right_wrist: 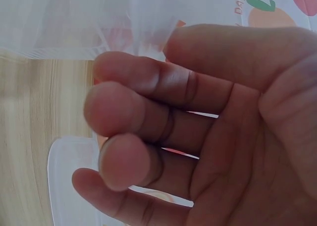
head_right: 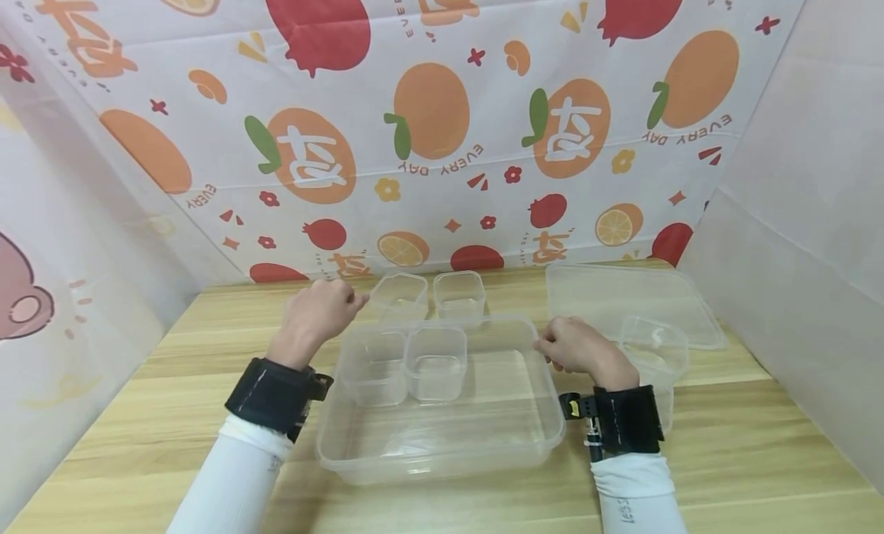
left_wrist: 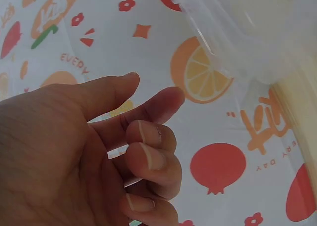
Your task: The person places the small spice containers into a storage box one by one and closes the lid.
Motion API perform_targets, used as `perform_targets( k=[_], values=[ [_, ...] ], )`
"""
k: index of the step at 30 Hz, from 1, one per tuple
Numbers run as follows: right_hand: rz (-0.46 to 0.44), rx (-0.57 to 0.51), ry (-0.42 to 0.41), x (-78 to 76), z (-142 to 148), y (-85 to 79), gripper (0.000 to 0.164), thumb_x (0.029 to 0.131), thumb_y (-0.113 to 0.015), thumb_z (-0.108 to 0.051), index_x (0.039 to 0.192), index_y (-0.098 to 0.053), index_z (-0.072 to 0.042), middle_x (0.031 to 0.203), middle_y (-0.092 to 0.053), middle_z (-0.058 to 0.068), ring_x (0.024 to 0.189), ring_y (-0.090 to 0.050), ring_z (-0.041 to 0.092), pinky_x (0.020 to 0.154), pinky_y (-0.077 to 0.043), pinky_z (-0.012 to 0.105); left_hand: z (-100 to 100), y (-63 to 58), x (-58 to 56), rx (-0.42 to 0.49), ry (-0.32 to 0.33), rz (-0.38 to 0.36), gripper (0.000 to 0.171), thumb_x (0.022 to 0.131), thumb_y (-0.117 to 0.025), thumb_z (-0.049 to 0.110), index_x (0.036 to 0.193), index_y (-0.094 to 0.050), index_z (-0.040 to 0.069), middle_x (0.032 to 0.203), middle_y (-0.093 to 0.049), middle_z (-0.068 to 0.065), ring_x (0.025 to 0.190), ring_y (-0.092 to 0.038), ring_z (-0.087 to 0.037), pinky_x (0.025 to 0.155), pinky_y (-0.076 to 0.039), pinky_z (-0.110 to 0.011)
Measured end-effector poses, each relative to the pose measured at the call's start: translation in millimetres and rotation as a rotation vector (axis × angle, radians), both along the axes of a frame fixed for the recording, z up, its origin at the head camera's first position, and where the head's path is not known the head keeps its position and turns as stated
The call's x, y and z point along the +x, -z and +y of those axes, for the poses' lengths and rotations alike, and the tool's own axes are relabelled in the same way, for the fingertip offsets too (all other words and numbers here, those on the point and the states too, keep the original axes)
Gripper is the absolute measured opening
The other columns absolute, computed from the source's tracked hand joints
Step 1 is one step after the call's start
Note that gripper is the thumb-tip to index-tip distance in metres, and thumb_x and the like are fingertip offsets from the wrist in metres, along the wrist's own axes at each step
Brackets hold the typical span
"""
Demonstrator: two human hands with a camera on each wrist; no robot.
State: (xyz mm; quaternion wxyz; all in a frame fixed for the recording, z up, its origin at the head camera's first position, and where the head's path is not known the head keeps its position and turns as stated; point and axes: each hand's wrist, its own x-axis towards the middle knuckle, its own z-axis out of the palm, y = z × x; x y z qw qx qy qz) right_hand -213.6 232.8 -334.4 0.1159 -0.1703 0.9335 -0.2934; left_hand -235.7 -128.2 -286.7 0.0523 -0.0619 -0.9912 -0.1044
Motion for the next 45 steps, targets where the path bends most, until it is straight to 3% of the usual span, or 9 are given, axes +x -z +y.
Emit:
perform_targets(
  k=[19, 23, 29, 39, 45],
  values=[
    [0.006, 0.01, 0.003, 0.5, -1.2, -1.4, 0.033, 0.102, -0.057, -0.009, 0.07, -0.064, -0.006, 0.057, -0.048, -0.002, 0.051, -0.044, 0.012, 0.049, -0.033, 0.027, -13.3, 6.2, -25.8, 0.013, -0.04, -0.142, 0.039, 0.104, -0.058, 0.026, 0.068, -0.061, 0.01, 0.06, -0.04, -0.002, 0.059, -0.047, -0.021, 0.053, -0.033, -0.033],
    [0.01, 0.012, -0.002, 0.3, -0.5, -0.7, 0.034, 0.102, -0.057, -0.009, 0.068, -0.063, -0.007, 0.056, -0.048, -0.002, 0.05, -0.043, 0.012, 0.049, -0.033, 0.027, -15.9, 5.6, -31.7, 0.021, 0.001, -0.149, 0.041, 0.103, -0.06, 0.025, 0.065, -0.058, 0.01, 0.057, -0.037, -0.001, 0.055, -0.042, -0.019, 0.051, -0.029, -0.03],
    [0.017, 0.008, -0.005, 0.0, -0.7, 1.0, 0.035, 0.101, -0.057, -0.008, 0.067, -0.062, -0.008, 0.055, -0.047, -0.003, 0.05, -0.042, 0.011, 0.049, -0.032, 0.027, -17.5, 4.3, -38.5, 0.041, 0.092, -0.193, 0.031, 0.102, -0.063, 0.026, 0.077, -0.068, 0.007, 0.059, -0.038, -0.002, 0.055, -0.041, -0.019, 0.052, -0.029, -0.03],
    [0.023, 0.009, -0.011, -1.2, -0.3, 0.2, 0.034, 0.101, -0.057, -0.008, 0.067, -0.062, -0.007, 0.056, -0.048, -0.002, 0.049, -0.042, 0.011, 0.049, -0.033, 0.027, -16.5, 7.3, -46.0, 0.034, 0.085, -0.282, 0.029, 0.104, -0.059, 0.024, 0.095, -0.074, 0.001, 0.062, -0.042, -0.003, 0.057, -0.043, -0.019, 0.052, -0.03, -0.029],
    [0.013, -0.001, -0.013, -1.7, -0.6, 1.0, 0.034, 0.101, -0.057, -0.008, 0.068, -0.063, -0.006, 0.055, -0.049, -0.002, 0.049, -0.042, 0.011, 0.049, -0.033, 0.026, -19.7, 10.9, -49.1, 0.02, 0.055, -0.342, 0.032, 0.105, -0.057, 0.025, 0.091, -0.072, 0.001, 0.063, -0.048, -0.003, 0.061, -0.051, -0.02, 0.053, -0.034, -0.028]
  ],
)
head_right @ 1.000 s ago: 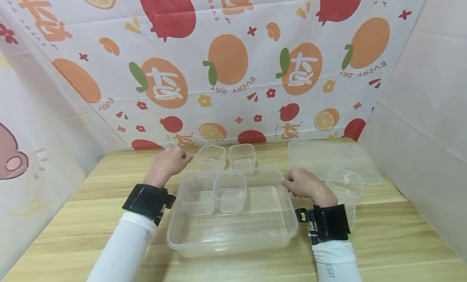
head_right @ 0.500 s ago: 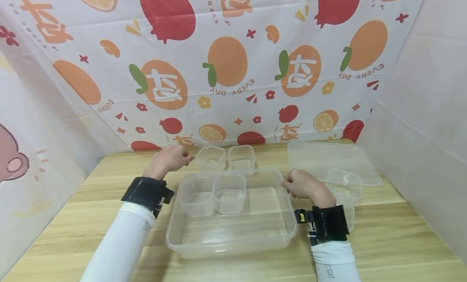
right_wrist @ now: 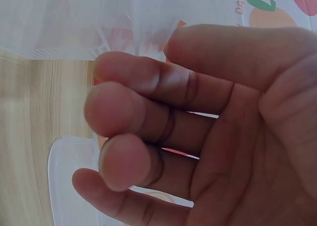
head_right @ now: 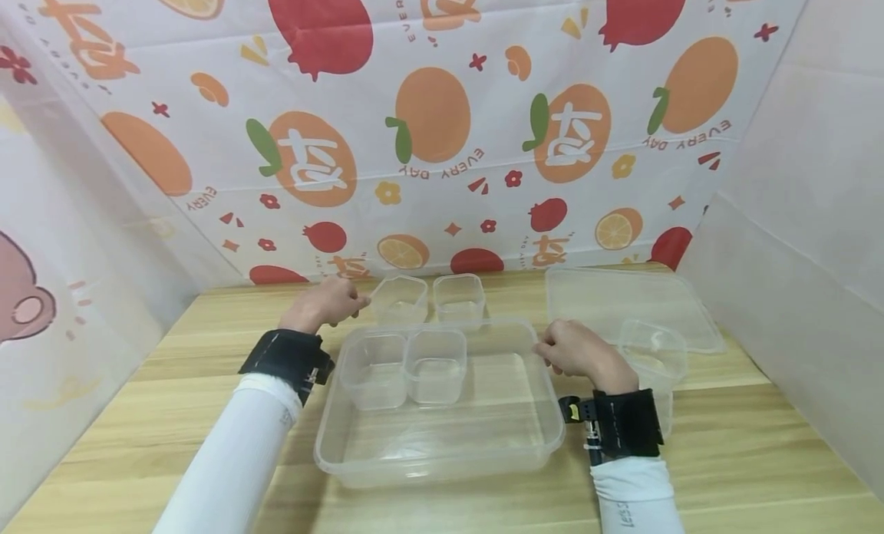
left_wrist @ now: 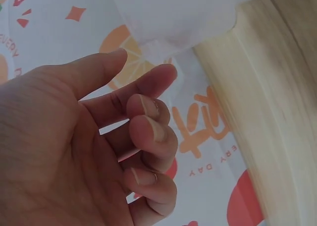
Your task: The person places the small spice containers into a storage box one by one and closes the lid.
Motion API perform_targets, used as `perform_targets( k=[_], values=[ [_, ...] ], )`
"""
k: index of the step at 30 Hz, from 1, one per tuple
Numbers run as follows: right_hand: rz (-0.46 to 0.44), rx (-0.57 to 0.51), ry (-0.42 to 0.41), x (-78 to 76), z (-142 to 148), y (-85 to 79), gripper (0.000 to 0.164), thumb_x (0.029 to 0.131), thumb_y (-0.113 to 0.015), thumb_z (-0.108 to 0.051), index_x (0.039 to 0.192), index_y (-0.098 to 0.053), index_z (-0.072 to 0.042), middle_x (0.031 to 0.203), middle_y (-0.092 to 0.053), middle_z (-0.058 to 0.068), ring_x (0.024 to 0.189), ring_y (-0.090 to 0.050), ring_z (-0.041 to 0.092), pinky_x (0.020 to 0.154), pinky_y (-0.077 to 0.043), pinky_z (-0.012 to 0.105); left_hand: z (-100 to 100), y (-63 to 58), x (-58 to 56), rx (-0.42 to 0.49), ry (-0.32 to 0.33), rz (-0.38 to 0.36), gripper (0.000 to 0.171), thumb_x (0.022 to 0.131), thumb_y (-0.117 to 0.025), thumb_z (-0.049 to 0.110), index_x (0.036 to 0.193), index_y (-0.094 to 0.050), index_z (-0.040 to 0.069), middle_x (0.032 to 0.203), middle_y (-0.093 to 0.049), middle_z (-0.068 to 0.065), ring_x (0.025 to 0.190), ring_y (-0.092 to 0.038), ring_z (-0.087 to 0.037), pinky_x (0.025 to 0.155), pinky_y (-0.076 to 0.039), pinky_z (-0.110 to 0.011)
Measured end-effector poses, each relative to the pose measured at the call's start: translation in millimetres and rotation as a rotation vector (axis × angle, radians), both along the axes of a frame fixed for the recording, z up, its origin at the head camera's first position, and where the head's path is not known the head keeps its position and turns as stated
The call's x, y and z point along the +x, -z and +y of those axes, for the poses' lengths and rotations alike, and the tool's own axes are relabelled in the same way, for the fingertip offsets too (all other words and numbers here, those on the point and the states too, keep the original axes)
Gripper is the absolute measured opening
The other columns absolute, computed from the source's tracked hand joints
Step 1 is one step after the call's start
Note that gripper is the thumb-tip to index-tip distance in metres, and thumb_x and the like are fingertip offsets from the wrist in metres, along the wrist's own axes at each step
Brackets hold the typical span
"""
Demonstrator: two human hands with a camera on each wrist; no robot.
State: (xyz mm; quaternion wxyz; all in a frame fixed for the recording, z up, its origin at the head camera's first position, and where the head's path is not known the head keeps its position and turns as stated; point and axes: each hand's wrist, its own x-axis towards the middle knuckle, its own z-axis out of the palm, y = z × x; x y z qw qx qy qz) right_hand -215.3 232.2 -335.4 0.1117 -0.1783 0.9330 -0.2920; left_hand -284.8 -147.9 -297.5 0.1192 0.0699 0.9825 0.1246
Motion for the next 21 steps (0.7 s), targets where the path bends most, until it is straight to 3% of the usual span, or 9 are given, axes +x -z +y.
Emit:
perform_targets(
  k=[8, 21],
  values=[
    [-0.004, -0.005, 0.009, 1.5, -0.1, 0.9, 0.032, 0.101, -0.057, -0.008, 0.07, -0.064, -0.003, 0.056, -0.049, -0.001, 0.049, -0.042, 0.011, 0.049, -0.033, 0.026, -2.3, 4.2, -3.5, 0.001, -0.003, -0.013, 0.034, 0.106, -0.055, 0.026, 0.1, -0.074, -0.001, 0.082, -0.067, -0.012, 0.068, -0.059, -0.023, 0.059, -0.044, -0.03],
    [0.008, 0.003, 0.002, 1.2, -0.2, 1.0, 0.035, 0.101, -0.057, -0.008, 0.066, -0.062, -0.007, 0.055, -0.047, -0.003, 0.049, -0.04, 0.011, 0.049, -0.032, 0.027, -2.6, 8.7, -6.7, 0.006, -0.016, -0.026, 0.035, 0.108, -0.051, 0.027, 0.106, -0.072, -0.001, 0.084, -0.066, -0.012, 0.075, -0.061, -0.027, 0.065, -0.048, -0.034]
  ],
)
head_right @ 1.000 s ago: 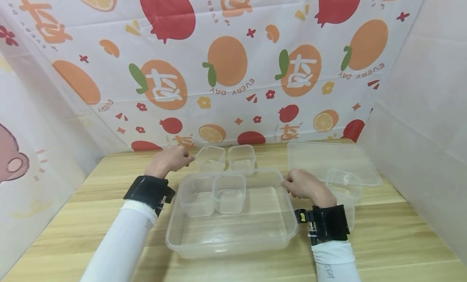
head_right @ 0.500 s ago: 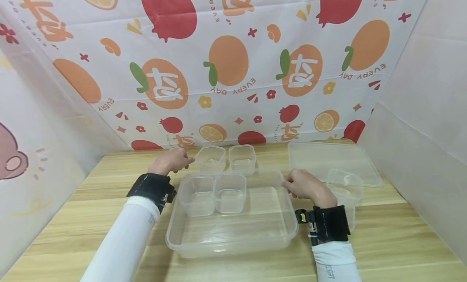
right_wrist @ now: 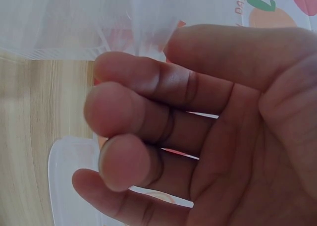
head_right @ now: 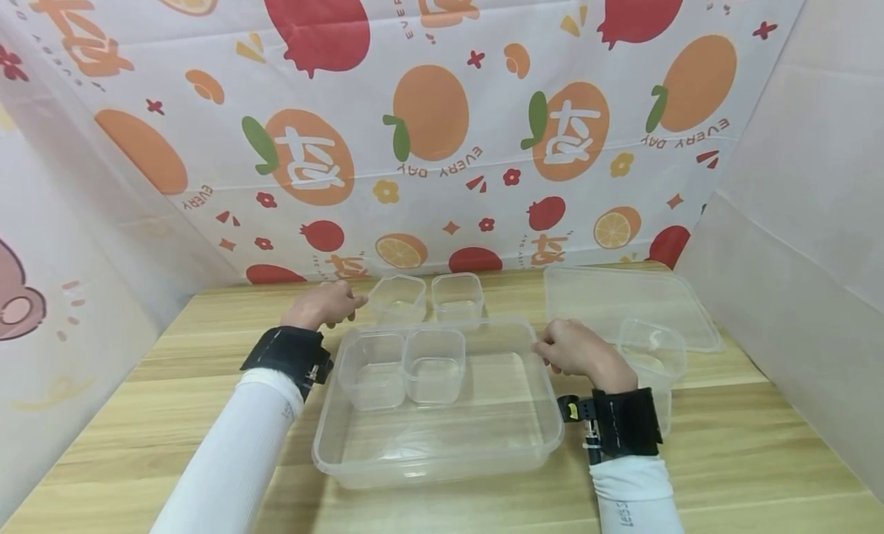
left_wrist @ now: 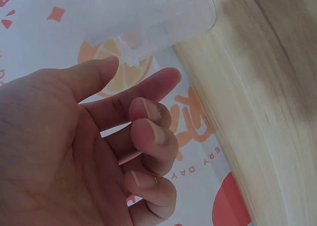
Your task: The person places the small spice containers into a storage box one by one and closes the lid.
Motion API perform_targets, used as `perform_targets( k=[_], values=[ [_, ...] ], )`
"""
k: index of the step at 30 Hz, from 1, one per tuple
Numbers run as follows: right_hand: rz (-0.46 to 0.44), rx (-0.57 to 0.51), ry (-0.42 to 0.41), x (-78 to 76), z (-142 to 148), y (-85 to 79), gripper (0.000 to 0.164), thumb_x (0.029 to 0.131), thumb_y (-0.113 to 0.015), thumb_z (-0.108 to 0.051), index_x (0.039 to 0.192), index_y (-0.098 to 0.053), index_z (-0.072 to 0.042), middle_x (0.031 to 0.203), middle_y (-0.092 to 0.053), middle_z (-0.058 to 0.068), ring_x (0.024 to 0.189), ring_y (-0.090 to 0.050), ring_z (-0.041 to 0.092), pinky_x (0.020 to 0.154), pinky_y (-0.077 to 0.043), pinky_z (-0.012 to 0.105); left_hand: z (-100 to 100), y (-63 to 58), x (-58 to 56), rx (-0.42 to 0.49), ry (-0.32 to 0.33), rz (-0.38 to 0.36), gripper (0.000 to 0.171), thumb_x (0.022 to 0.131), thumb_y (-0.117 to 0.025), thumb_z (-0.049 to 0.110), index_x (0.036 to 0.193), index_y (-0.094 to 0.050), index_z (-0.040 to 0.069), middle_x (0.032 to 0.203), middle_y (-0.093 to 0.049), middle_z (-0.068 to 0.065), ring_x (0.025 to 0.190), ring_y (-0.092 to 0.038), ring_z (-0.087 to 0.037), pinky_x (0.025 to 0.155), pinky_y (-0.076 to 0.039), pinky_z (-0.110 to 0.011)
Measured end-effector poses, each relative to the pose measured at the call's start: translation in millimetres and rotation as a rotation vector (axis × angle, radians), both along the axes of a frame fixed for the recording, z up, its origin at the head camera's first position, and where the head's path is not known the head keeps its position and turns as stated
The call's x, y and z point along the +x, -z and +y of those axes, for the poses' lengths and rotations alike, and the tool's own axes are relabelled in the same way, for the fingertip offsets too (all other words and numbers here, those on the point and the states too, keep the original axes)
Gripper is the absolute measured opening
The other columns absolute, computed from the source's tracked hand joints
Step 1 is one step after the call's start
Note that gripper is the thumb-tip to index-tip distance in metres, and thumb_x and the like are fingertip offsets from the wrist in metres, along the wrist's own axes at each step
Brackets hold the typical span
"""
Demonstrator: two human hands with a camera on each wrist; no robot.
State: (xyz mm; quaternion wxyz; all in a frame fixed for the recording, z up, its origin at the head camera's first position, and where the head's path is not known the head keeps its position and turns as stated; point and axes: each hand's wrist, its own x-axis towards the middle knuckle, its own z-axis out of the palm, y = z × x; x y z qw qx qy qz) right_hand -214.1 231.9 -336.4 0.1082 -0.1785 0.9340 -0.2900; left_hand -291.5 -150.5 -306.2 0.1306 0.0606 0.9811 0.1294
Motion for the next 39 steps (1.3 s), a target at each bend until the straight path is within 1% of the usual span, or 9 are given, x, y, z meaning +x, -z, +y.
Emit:
perform_targets(
  k=[5, 12, 21, 24, 32, 39],
  values=[
    [-0.004, -0.002, 0.002, 0.3, -0.4, -0.9, 0.034, 0.101, -0.056, -0.008, 0.068, -0.063, -0.005, 0.056, -0.048, -0.002, 0.049, -0.04, 0.011, 0.049, -0.032, 0.027, -0.3, 2.2, -2.3, 0.016, -0.008, -0.002, 0.036, 0.108, -0.05, 0.028, 0.107, -0.071, -0.002, 0.084, -0.065, -0.012, 0.076, -0.06, -0.028, 0.065, -0.048, -0.034],
    [0.003, 0.006, 0.01, 0.4, -0.6, 0.1, 0.035, 0.101, -0.057, -0.008, 0.067, -0.062, -0.006, 0.055, -0.047, -0.003, 0.049, -0.041, 0.011, 0.049, -0.032, 0.027, 0.1, 3.5, -3.6, 0.035, -0.016, -0.004, 0.037, 0.108, -0.05, 0.028, 0.105, -0.072, -0.001, 0.081, -0.062, -0.011, 0.073, -0.057, -0.026, 0.062, -0.043, -0.032],
    [0.005, 0.01, -0.007, -1.1, 0.4, 1.8, 0.037, 0.101, -0.057, -0.009, 0.065, -0.061, -0.008, 0.055, -0.047, -0.003, 0.048, -0.04, 0.01, 0.049, -0.033, 0.027, 2.2, 5.3, -5.9, 0.001, -0.013, -0.005, 0.038, 0.108, -0.049, 0.03, 0.105, -0.072, -0.001, 0.08, -0.062, -0.01, 0.07, -0.056, -0.024, 0.061, -0.041, -0.031],
    [0.012, 0.007, -0.012, -1.3, 1.6, 2.1, 0.037, 0.101, -0.056, -0.009, 0.064, -0.06, -0.009, 0.055, -0.047, -0.004, 0.049, -0.04, 0.01, 0.049, -0.033, 0.028, 2.3, 6.4, -7.3, 0.008, -0.011, 0.0, 0.039, 0.108, -0.048, 0.029, 0.103, -0.072, -0.001, 0.076, -0.06, -0.008, 0.068, -0.055, -0.023, 0.06, -0.04, -0.031],
    [0.008, 0.002, -0.008, -0.7, 1.6, 0.8, 0.037, 0.101, -0.056, -0.009, 0.064, -0.061, -0.009, 0.055, -0.047, -0.004, 0.049, -0.04, 0.01, 0.049, -0.033, 0.027, 1.6, 11.8, -12.0, 0.034, -0.039, -0.009, 0.043, 0.109, -0.045, 0.032, 0.103, -0.072, -0.002, 0.073, -0.056, -0.008, 0.065, -0.052, -0.023, 0.057, -0.038, -0.03],
    [0.004, -0.004, -0.003, -0.7, 0.4, 0.6, 0.037, 0.101, -0.056, -0.009, 0.065, -0.061, -0.008, 0.055, -0.047, -0.004, 0.049, -0.041, 0.01, 0.049, -0.032, 0.026, 0.2, 13.9, -14.8, 0.064, -0.051, 0.0, 0.041, 0.108, -0.049, 0.031, 0.099, -0.071, -0.002, 0.068, -0.052, -0.007, 0.061, -0.049, -0.022, 0.054, -0.037, -0.03]
  ],
)
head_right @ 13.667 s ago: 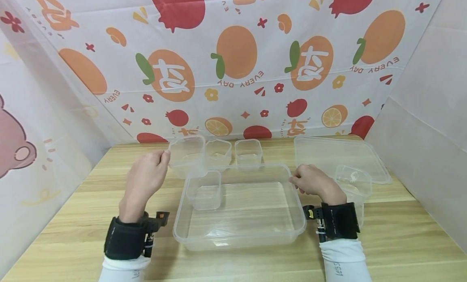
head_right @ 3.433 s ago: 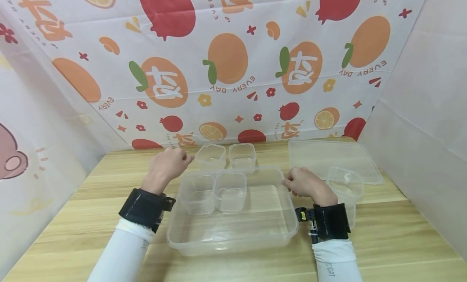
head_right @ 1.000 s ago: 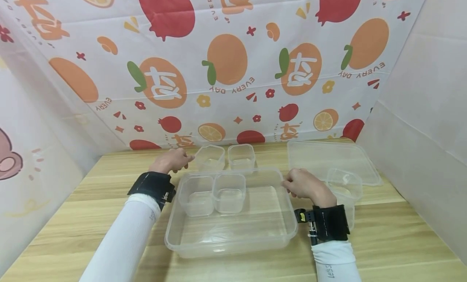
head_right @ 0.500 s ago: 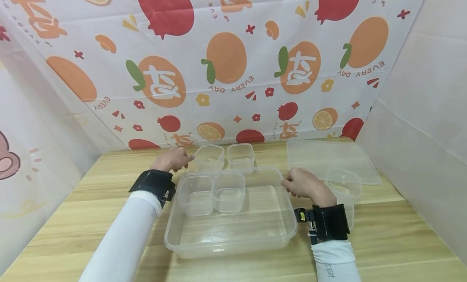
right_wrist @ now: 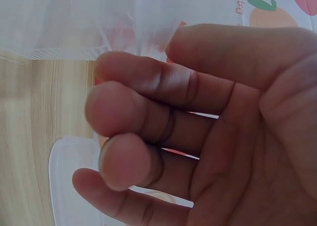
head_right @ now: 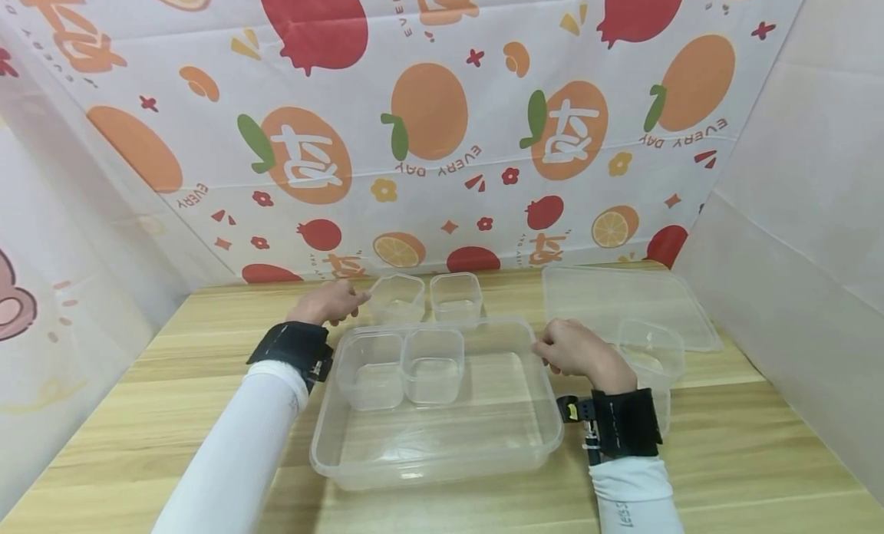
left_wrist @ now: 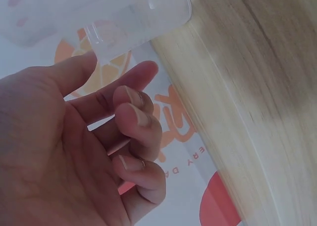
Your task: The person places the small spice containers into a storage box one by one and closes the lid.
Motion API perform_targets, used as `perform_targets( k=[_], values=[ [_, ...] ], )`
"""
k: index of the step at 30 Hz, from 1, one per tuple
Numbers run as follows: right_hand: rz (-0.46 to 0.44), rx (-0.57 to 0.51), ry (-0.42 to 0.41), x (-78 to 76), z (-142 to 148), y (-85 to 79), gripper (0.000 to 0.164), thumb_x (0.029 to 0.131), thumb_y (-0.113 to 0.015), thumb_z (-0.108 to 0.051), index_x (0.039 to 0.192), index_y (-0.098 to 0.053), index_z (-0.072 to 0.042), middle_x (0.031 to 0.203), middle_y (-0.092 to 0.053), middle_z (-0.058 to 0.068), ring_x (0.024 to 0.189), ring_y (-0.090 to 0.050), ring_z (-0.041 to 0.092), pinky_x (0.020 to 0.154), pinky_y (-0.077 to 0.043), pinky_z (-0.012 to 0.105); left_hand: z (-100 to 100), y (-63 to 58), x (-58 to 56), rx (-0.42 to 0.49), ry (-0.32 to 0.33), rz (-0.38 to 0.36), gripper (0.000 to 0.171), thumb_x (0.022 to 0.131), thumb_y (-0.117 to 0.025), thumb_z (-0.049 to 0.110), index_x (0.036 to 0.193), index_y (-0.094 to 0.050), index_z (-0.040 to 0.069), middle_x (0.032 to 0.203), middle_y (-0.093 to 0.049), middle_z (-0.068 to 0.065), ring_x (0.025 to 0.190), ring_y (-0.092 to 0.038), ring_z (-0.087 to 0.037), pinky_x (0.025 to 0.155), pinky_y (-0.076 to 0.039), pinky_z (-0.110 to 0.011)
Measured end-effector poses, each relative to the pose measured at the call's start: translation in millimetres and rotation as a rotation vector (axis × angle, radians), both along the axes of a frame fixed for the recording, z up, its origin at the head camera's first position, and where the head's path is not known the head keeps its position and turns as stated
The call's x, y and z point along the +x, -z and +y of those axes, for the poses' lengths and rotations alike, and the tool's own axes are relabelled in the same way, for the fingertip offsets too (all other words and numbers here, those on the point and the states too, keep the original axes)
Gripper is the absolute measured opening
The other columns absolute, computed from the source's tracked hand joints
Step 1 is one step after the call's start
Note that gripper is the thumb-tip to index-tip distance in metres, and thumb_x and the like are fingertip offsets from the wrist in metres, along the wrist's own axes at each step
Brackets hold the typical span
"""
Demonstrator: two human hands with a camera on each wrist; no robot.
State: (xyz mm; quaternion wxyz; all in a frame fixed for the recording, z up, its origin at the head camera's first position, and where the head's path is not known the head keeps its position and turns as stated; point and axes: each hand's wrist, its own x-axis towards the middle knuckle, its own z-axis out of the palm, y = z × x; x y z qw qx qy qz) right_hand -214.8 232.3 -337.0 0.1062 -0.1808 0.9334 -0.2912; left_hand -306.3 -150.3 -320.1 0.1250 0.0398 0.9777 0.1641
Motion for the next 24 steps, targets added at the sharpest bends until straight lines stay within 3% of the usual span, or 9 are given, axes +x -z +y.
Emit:
perform_targets(
  k=[4, 8, 11, 17, 24],
  values=[
    [-0.003, -0.003, -0.004, -0.3, -0.2, 0.2, 0.037, 0.101, -0.056, -0.008, 0.065, -0.061, -0.008, 0.055, -0.048, -0.004, 0.05, -0.042, 0.01, 0.049, -0.032, 0.027, -1.5, -0.9, -2.6, 0.023, 0.016, -0.008, 0.037, 0.106, -0.05, 0.024, 0.087, -0.068, -0.002, 0.062, -0.047, -0.003, 0.056, -0.047, -0.018, 0.052, -0.036, -0.028],
    [-0.009, -0.007, -0.004, -0.7, -0.1, 0.2, 0.036, 0.102, -0.055, -0.008, 0.066, -0.061, -0.007, 0.055, -0.048, -0.003, 0.049, -0.042, 0.01, 0.049, -0.033, 0.027, -2.0, -3.1, -4.3, 0.03, 0.026, -0.015, 0.036, 0.102, -0.047, 0.015, 0.069, -0.056, 0.005, 0.058, -0.041, -0.001, 0.052, -0.044, -0.016, 0.05, -0.034, -0.027],
    [-0.007, -0.008, -0.002, -1.3, 0.3, 0.2, 0.036, 0.102, -0.055, -0.008, 0.066, -0.061, -0.007, 0.055, -0.048, -0.003, 0.049, -0.041, 0.01, 0.049, -0.033, 0.027, -1.9, -4.1, -4.5, 0.024, 0.026, -0.017, 0.035, 0.1, -0.045, 0.013, 0.065, -0.048, 0.009, 0.058, -0.041, -0.001, 0.053, -0.044, -0.017, 0.051, -0.034, -0.028],
    [-0.002, -0.008, -0.006, -2.2, 0.7, 0.0, 0.036, 0.101, -0.056, -0.008, 0.065, -0.06, -0.008, 0.055, -0.048, -0.003, 0.049, -0.041, 0.01, 0.048, -0.032, 0.026, -2.1, -2.8, -4.1, 0.006, 0.026, -0.017, 0.032, 0.1, -0.045, 0.014, 0.069, -0.05, 0.008, 0.06, -0.043, -0.003, 0.056, -0.046, -0.019, 0.053, -0.035, -0.029],
    [-0.018, -0.019, 0.005, -1.8, -0.5, -0.7, 0.033, 0.102, -0.057, -0.008, 0.069, -0.064, -0.005, 0.056, -0.049, -0.001, 0.05, -0.043, 0.012, 0.049, -0.033, 0.026, -2.6, -0.7, -1.6, 0.002, 0.022, -0.015, 0.028, 0.102, -0.046, 0.018, 0.091, -0.064, -0.001, 0.068, -0.048, -0.006, 0.068, -0.054, -0.025, 0.059, -0.042, -0.031]
  ],
)
